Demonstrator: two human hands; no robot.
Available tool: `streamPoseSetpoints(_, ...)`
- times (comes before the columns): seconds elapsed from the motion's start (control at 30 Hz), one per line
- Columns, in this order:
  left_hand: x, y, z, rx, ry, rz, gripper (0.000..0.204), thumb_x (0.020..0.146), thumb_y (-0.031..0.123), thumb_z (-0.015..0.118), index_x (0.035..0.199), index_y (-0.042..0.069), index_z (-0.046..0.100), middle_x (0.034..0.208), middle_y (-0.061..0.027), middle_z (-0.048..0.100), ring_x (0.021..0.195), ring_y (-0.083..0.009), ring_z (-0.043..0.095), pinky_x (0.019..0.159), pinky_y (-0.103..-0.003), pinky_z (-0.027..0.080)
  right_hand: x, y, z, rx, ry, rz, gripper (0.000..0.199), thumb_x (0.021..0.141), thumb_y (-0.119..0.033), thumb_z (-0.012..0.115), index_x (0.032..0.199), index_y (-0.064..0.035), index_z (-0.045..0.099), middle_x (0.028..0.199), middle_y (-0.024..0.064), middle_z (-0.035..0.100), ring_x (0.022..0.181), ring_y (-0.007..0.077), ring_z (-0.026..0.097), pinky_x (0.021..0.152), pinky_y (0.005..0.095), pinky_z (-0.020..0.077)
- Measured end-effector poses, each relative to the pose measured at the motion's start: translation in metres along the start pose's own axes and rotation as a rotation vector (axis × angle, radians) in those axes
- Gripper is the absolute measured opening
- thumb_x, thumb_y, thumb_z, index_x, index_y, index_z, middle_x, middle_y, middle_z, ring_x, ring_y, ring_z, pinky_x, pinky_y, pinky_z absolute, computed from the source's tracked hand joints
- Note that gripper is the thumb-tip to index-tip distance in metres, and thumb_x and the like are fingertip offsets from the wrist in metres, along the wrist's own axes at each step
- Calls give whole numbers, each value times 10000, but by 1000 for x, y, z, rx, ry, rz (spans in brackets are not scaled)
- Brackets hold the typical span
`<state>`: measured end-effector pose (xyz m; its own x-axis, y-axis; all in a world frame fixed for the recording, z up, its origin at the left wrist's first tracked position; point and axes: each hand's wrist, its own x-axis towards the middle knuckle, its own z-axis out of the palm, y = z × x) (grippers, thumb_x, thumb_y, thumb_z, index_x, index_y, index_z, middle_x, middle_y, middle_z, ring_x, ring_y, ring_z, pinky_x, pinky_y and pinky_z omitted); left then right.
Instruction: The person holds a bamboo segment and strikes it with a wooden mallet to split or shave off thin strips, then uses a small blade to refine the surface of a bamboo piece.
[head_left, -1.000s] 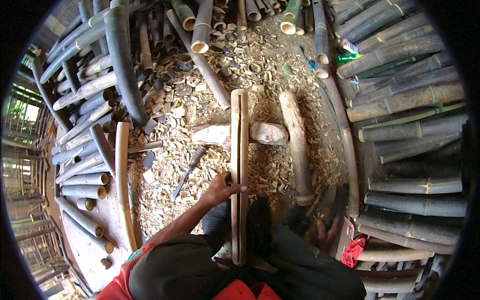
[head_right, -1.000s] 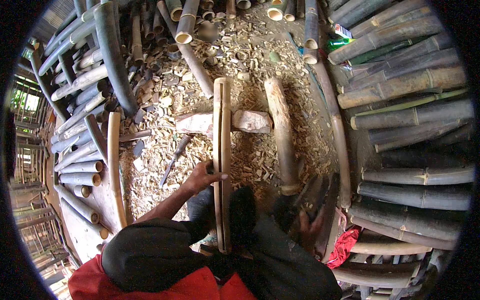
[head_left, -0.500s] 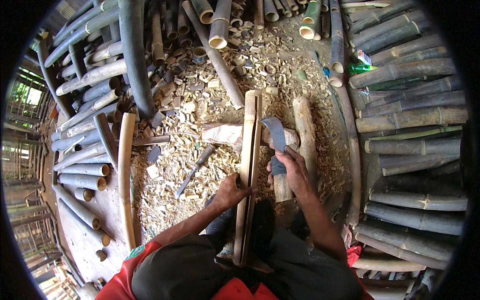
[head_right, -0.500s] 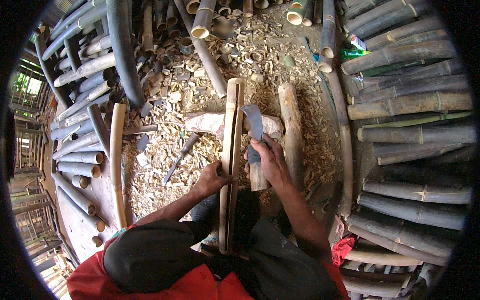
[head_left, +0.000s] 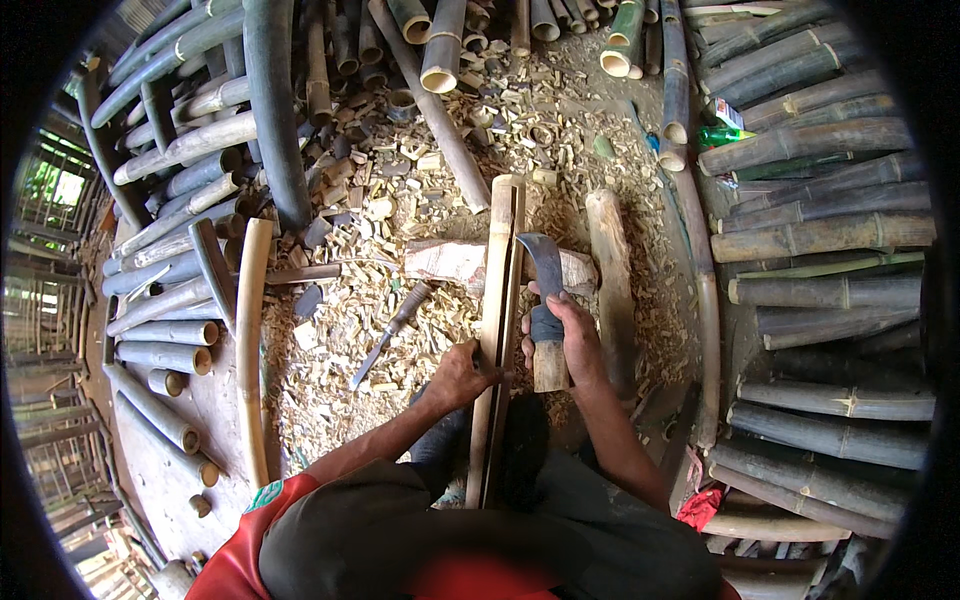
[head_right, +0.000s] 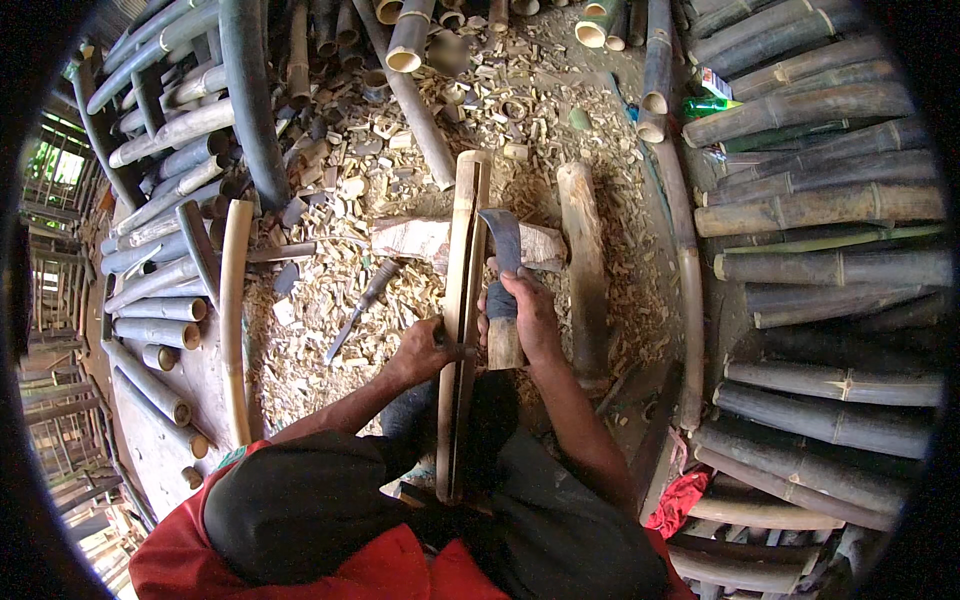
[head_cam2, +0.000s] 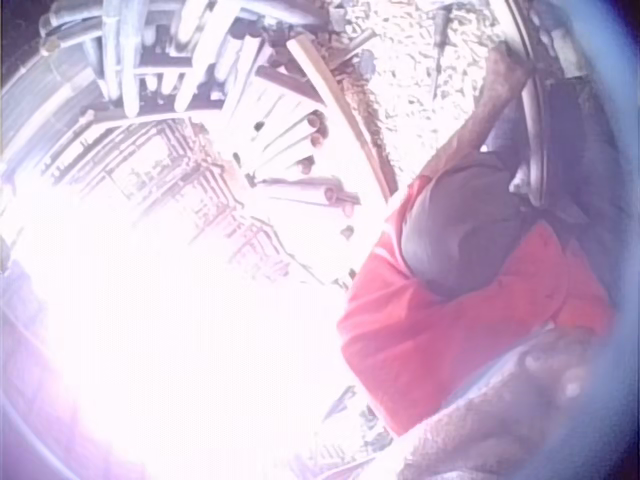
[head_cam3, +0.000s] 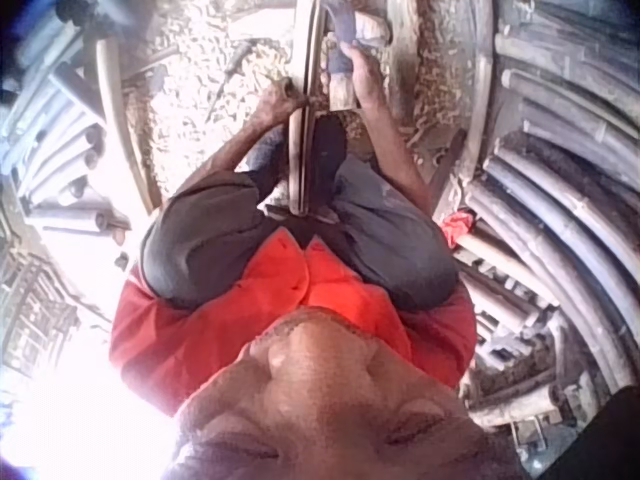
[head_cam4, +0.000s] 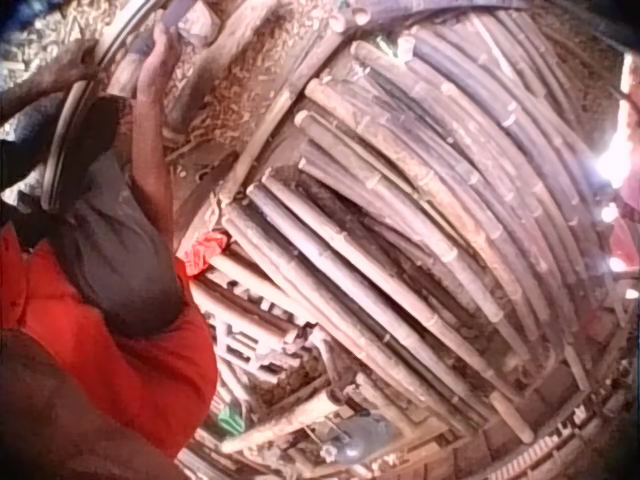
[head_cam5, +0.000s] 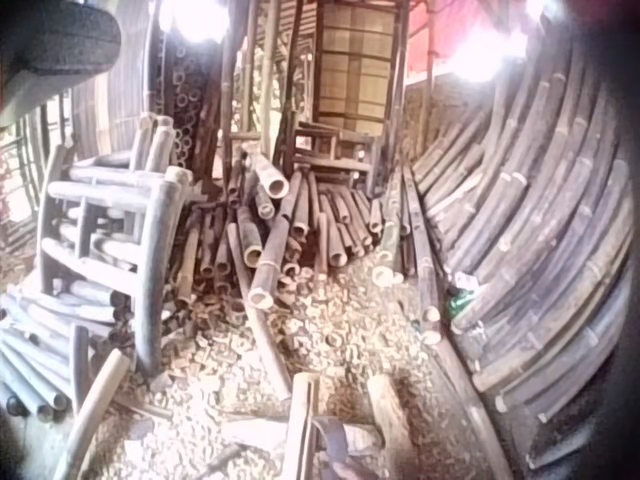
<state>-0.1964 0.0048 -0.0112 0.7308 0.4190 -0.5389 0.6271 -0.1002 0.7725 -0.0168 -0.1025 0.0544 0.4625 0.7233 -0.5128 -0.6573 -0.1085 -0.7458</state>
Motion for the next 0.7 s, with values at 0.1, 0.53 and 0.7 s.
streamPoseSetpoints(0.1,3,0,0,12,9,7,534,762,376,865,1025,-46,672,910,-200,718,869,-318,713,795,-433,561,5,-2,-2,23,-17,-16,433,1008,-291,491,1352,-38,557,761,100,655,524,205,630,464,359,542)
streamPoseSetpoints(0.53,-1,9,0,-9,9,52,499,777,324,847,1058,-39,652,865,-177,700,813,-292,695,752,-426,543,56,-54,8,-202,42,-17,419,966,-302,590,1298,-47,610,801,96,676,573,187,651,453,333,537)
streamPoseSetpoints(0.7,0,-5,2,-19,28,65,601,766,380,839,1120,-48,609,936,-212,682,888,-345,675,804,-454,534,7,-36,20,-865,116,-169,473,968,-294,607,1314,26,562,953,192,660,813,263,689,670,386,579)
